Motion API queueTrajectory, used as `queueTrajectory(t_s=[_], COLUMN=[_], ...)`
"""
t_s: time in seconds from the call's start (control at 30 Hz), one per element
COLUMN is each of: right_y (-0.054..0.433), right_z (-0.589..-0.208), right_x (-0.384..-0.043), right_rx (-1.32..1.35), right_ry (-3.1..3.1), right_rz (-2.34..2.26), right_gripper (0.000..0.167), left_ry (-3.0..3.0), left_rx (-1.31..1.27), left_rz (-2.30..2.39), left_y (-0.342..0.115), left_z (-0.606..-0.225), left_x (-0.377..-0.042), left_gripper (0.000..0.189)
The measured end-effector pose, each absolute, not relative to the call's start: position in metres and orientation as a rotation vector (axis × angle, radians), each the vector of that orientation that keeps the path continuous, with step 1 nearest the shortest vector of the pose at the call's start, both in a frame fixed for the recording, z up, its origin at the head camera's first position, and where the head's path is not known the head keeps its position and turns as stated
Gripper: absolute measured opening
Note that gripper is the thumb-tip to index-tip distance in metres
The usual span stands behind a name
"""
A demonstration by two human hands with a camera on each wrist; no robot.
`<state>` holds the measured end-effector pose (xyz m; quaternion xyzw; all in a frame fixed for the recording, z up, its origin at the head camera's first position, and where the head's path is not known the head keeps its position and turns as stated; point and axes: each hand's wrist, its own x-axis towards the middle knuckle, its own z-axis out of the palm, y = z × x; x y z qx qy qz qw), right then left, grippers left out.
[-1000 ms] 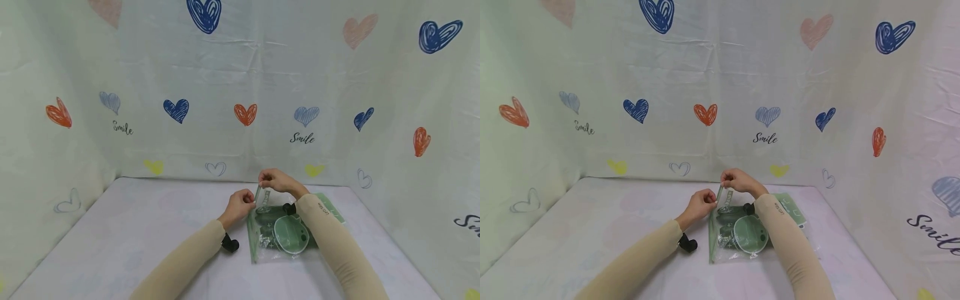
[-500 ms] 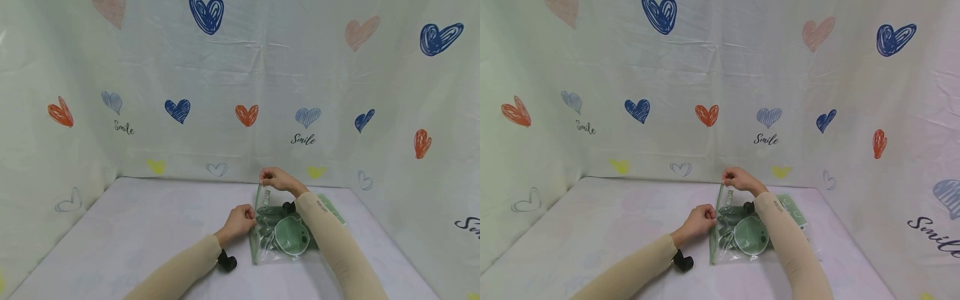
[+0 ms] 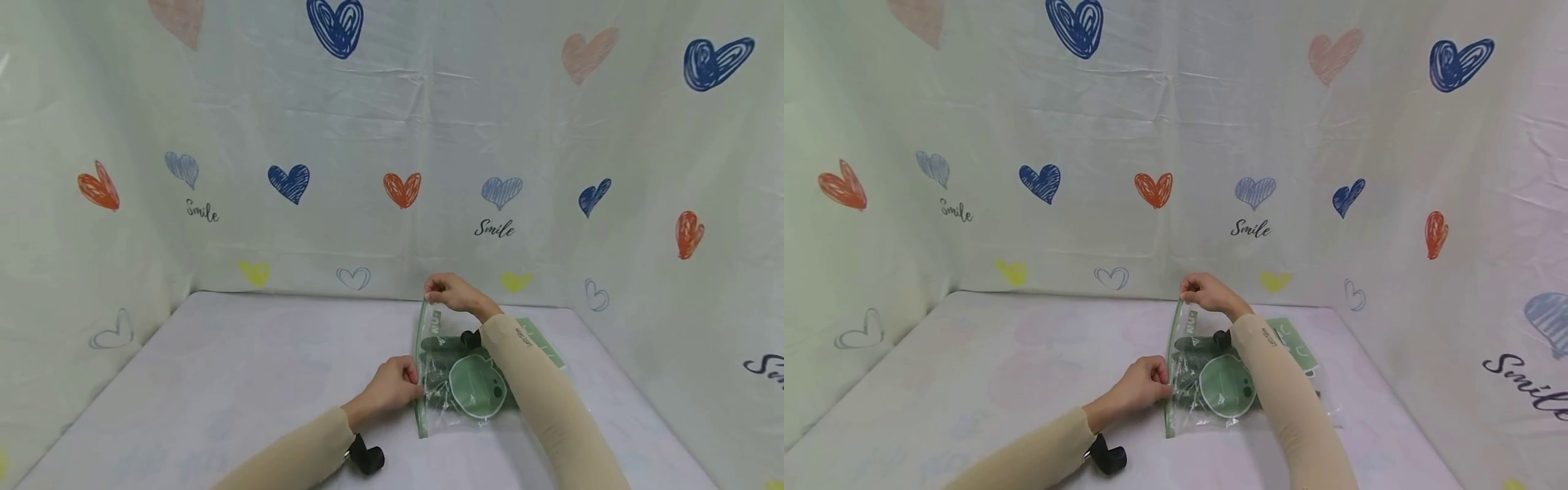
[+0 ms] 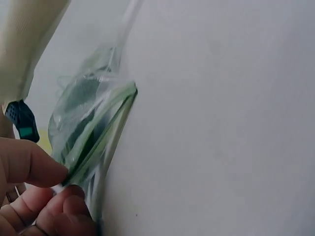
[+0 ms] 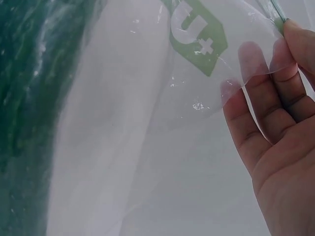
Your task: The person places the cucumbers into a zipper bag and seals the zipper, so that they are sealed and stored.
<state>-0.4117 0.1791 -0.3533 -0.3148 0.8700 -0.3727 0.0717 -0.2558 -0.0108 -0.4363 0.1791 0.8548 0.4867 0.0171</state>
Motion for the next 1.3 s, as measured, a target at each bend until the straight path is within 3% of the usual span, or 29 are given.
queueTrajectory(t_s=[0.63, 1.3], right_y=[0.177, 0.176], right_z=[-0.368, -0.367], right_x=[-0.420, -0.410], right_rx=[-0.918, -0.859], right_ry=[2.631, 2.680], right_rz=[-1.164, -1.148], right_gripper=[0.008, 0.006], left_ry=[2.575, 2.635], left_rx=[0.531, 0.577], left_rz=[1.442, 1.362], left_y=[-0.012, -0.018], left_z=[-0.433, -0.433], left_x=[-0.217, -0.214], left_gripper=[0.019, 0.020])
